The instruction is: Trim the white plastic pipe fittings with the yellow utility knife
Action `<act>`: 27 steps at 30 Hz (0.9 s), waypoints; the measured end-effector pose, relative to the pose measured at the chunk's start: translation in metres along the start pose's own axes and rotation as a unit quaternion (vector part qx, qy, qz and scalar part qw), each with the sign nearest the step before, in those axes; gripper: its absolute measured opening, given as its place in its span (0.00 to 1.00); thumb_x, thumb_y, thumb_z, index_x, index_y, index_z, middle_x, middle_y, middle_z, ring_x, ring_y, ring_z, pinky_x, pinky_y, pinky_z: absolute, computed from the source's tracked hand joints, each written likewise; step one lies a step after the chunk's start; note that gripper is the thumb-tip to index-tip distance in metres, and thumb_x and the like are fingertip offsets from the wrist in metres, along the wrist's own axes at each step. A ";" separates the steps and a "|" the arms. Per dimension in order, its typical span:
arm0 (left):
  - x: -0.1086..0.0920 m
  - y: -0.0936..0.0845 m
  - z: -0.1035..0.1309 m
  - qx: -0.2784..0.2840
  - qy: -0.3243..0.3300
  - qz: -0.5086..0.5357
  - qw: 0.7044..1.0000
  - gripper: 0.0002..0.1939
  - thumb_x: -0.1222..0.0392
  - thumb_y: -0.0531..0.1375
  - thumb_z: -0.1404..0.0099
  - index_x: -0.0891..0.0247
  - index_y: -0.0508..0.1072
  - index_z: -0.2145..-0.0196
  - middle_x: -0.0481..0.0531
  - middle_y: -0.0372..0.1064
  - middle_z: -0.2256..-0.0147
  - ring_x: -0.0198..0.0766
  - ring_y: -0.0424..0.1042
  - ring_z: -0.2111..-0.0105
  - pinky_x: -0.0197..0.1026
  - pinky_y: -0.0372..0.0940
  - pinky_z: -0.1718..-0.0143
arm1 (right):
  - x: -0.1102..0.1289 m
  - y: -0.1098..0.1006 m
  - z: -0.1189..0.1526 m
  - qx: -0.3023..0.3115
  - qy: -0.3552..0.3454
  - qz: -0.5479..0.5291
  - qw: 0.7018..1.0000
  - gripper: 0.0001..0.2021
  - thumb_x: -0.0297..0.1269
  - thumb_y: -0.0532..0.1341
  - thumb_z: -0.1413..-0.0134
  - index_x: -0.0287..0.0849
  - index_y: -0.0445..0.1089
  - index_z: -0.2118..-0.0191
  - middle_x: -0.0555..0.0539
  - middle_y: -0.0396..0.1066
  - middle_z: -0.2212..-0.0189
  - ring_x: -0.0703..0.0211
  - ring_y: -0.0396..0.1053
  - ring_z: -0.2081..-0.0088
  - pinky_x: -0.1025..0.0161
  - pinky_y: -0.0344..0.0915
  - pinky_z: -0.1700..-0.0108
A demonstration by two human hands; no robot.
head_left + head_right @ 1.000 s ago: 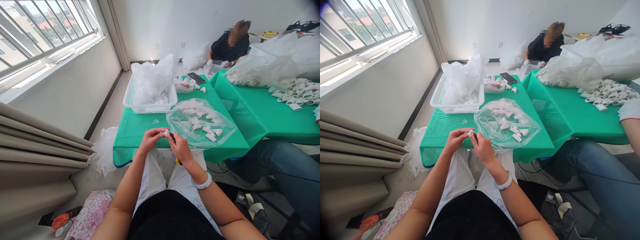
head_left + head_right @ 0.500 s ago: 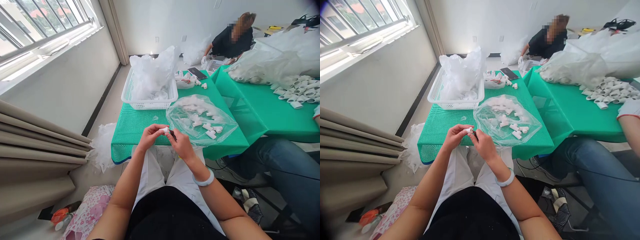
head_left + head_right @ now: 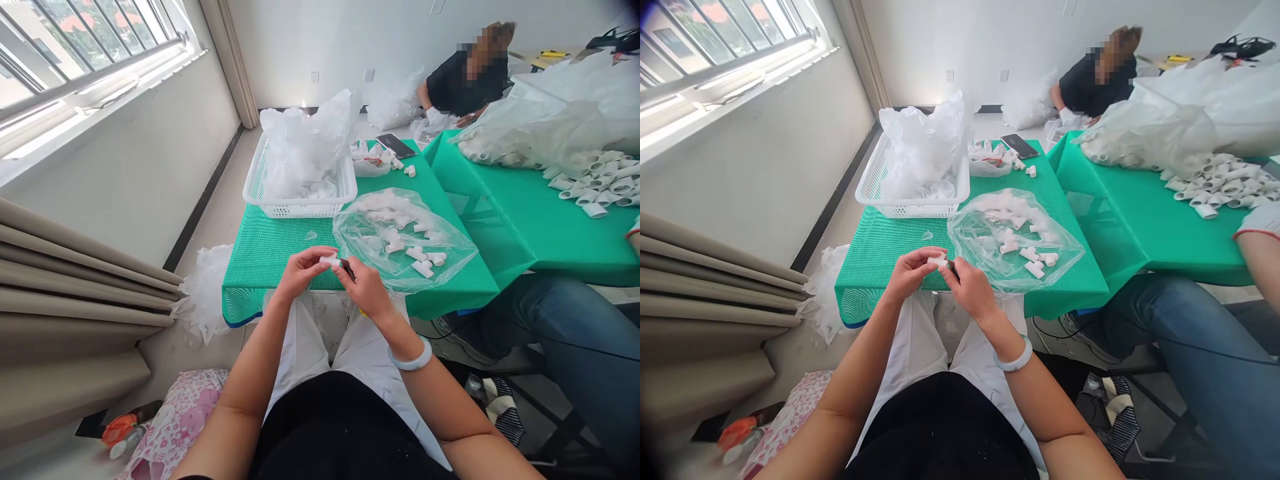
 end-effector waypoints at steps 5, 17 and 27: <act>0.000 -0.002 -0.001 -0.023 -0.002 0.037 0.999 0.17 0.59 0.68 0.50 0.62 0.74 0.61 0.55 0.75 0.59 0.38 0.73 0.62 0.40 0.66 0.60 | -0.003 0.011 0.001 0.020 0.017 -0.005 1.000 0.20 0.55 0.45 0.40 0.46 0.52 0.77 0.51 0.62 0.83 0.63 0.57 0.81 0.65 0.49 0.78; 0.000 0.009 0.000 0.043 0.012 -0.052 0.998 0.17 0.57 0.65 0.45 0.58 0.75 0.56 0.53 0.69 0.57 0.35 0.70 0.62 0.38 0.66 0.60 | 0.000 0.000 -0.004 0.037 0.009 0.031 0.999 0.22 0.58 0.45 0.42 0.47 0.51 0.76 0.52 0.58 0.84 0.61 0.57 0.81 0.64 0.49 0.77; 0.004 0.011 0.001 0.023 0.021 -0.035 0.999 0.14 0.56 0.66 0.47 0.63 0.73 0.63 0.53 0.70 0.63 0.34 0.69 0.64 0.37 0.64 0.62 | 0.002 0.004 0.001 0.007 -0.004 0.107 0.994 0.25 0.57 0.40 0.40 0.45 0.57 0.76 0.51 0.60 0.83 0.63 0.55 0.82 0.65 0.45 0.78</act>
Point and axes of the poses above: each hand's wrist, its own z-axis away from the middle knuckle, its own y-axis out of the palm, x = y × z, the point moved 10 cm from there along -z, towards the middle knuckle
